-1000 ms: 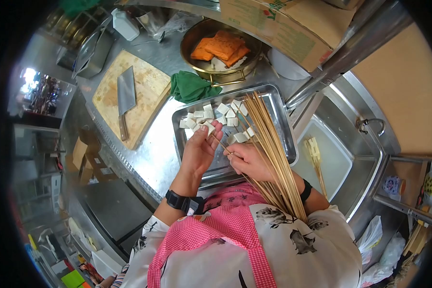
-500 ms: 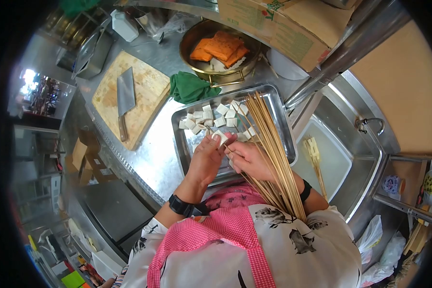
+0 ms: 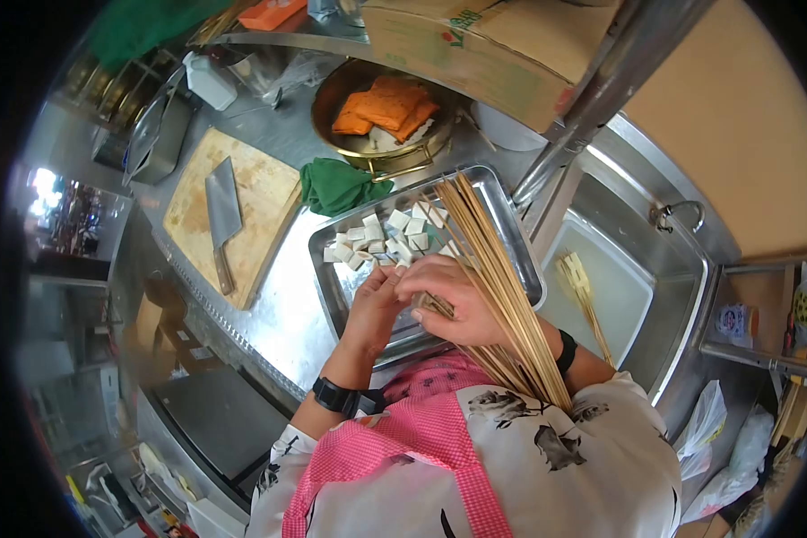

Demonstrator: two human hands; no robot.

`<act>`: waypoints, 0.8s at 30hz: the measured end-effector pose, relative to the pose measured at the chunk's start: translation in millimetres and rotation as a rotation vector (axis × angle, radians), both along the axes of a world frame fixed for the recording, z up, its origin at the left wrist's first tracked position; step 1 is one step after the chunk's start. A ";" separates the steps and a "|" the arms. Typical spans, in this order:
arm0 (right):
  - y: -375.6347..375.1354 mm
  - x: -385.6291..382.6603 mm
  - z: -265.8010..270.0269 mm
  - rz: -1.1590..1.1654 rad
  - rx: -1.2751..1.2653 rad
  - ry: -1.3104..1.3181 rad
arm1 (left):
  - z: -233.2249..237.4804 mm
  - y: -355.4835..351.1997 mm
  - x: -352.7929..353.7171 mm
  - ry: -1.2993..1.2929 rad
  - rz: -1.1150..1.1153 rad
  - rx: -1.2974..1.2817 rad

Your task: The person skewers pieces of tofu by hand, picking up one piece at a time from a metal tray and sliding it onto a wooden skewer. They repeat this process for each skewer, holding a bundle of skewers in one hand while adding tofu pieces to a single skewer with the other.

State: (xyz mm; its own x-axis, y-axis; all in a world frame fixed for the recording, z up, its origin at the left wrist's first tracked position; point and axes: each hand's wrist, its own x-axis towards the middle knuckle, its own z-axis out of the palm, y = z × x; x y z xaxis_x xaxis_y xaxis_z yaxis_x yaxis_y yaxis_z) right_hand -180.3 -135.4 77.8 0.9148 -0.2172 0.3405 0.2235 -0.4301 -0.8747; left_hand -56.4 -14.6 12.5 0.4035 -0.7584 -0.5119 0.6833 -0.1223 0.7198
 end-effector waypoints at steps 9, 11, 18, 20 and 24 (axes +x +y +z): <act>0.3 -4.5 -12.4 0.133 -0.194 0.199 | -11.4 -12.4 5.9 -0.605 0.218 0.166; 2.6 -4.3 -14.4 0.114 -0.255 0.274 | 19.4 -19.6 4.9 -0.524 0.195 0.020; 6.8 -0.5 -21.1 0.101 -0.332 0.274 | 50.5 -47.1 -0.7 -0.243 0.039 -0.078; 6.5 -2.0 -21.1 0.090 -0.337 0.291 | 42.8 -51.0 -0.6 -0.110 0.057 -0.097; 6.1 -1.2 -18.1 0.118 -0.336 0.304 | 32.3 -47.9 2.8 0.109 0.032 -0.217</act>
State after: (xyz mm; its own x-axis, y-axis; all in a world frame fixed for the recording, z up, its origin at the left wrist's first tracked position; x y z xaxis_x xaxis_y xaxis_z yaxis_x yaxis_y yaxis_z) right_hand -181.5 -129.3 59.7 0.9958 -0.0295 0.0866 0.0426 -0.6877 -0.7247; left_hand -53.6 -62.4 44.9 0.3805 -0.8429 -0.3805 0.7592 0.0498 0.6490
